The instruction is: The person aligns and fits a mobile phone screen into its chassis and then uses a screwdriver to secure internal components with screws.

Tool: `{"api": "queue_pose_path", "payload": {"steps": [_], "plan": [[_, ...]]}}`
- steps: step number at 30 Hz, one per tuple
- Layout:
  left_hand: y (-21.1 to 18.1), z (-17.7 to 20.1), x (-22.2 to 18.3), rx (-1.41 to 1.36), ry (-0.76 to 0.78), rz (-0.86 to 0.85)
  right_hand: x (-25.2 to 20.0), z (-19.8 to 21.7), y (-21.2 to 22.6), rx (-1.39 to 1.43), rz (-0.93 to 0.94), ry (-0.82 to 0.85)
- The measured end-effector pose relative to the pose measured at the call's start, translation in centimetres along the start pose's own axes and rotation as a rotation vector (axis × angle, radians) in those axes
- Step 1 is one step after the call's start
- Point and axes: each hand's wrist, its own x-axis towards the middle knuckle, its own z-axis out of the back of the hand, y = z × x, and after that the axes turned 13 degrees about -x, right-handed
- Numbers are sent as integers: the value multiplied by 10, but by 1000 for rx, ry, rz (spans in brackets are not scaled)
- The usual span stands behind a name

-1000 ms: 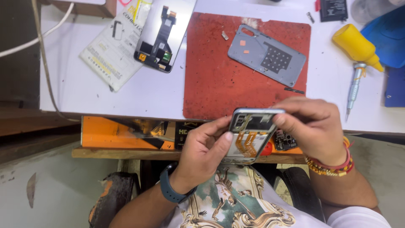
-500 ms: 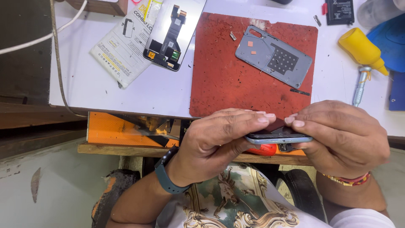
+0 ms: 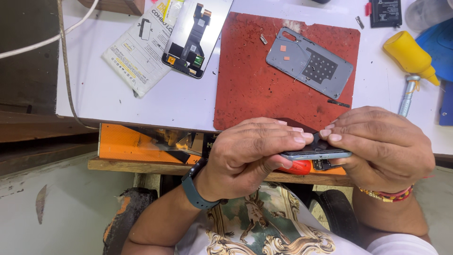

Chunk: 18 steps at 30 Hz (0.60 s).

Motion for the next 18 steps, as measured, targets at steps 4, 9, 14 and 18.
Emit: {"api": "queue_pose_path", "payload": {"steps": [4, 9, 14, 18], "plan": [[8, -1, -3, -132, -17, 23, -5, -5, -2, 36, -72, -27], [29, 5, -5, -246, -42, 60, -17, -21, -15, 248, -244, -93], [35, 18, -6, -245, -44, 177, -33, -29, -35, 437, -383, -53], [39, 20, -5, -282, -14, 173, -44, -30, -41, 456, -422, -26]]}}
